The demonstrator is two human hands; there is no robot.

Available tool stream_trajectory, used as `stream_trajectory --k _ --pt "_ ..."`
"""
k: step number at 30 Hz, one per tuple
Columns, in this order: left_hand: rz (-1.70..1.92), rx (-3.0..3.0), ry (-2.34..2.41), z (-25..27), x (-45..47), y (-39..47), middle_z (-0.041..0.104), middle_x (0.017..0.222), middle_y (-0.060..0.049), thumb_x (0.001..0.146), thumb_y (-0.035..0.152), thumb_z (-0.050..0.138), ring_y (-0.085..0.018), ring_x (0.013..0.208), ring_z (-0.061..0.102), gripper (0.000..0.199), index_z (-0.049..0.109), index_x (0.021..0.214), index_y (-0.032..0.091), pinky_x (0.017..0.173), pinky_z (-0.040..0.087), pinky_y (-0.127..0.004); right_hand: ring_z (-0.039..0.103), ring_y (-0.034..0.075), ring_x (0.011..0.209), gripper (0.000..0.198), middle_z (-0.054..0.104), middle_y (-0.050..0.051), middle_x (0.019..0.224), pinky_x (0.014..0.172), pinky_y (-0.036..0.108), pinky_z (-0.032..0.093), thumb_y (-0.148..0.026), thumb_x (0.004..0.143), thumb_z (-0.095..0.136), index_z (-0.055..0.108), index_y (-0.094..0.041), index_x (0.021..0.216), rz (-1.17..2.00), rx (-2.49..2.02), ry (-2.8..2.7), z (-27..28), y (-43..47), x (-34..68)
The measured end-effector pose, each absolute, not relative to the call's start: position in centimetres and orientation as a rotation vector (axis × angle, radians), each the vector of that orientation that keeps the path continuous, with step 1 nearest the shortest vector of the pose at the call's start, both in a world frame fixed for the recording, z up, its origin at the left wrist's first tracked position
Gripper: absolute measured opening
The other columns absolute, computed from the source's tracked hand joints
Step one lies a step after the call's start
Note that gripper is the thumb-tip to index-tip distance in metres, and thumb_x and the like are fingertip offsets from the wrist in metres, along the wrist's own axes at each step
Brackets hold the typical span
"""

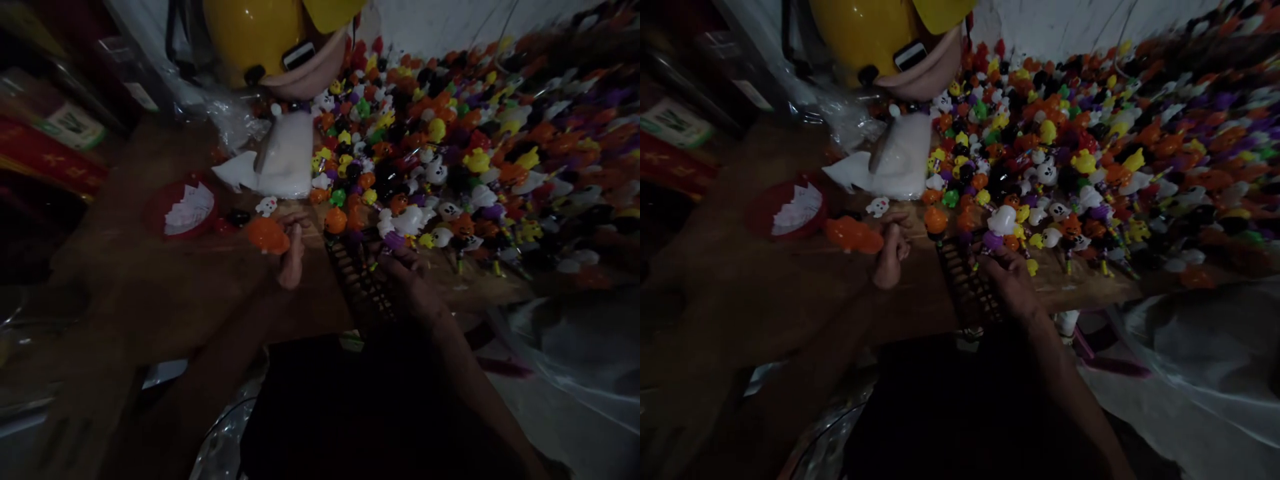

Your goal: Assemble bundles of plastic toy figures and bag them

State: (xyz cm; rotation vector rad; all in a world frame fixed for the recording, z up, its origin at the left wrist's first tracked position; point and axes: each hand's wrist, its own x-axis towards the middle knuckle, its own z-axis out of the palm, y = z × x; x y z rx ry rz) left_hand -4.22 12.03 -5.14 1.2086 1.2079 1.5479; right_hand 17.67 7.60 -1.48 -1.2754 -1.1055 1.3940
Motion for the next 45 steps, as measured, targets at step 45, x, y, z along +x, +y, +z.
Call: stream_trajectory --k 45 --pt "0.924 0.839 1.329 -3.2 -1.6 12.7 0.054 0.045 0.007 0.088 0.006 0.066 -0.010 0.031 0.052 0.020 0.057 0.073 0.015 0.033 0.043 -0.018 0.073 0.026 0.082 0.025 0.080 0.005 0.087 0.079 0.043 0.059 -0.048 0.083 0.075 0.079 -0.024 0.086 0.781 -1.432 -1.536 -3.1 13.7 13.8"
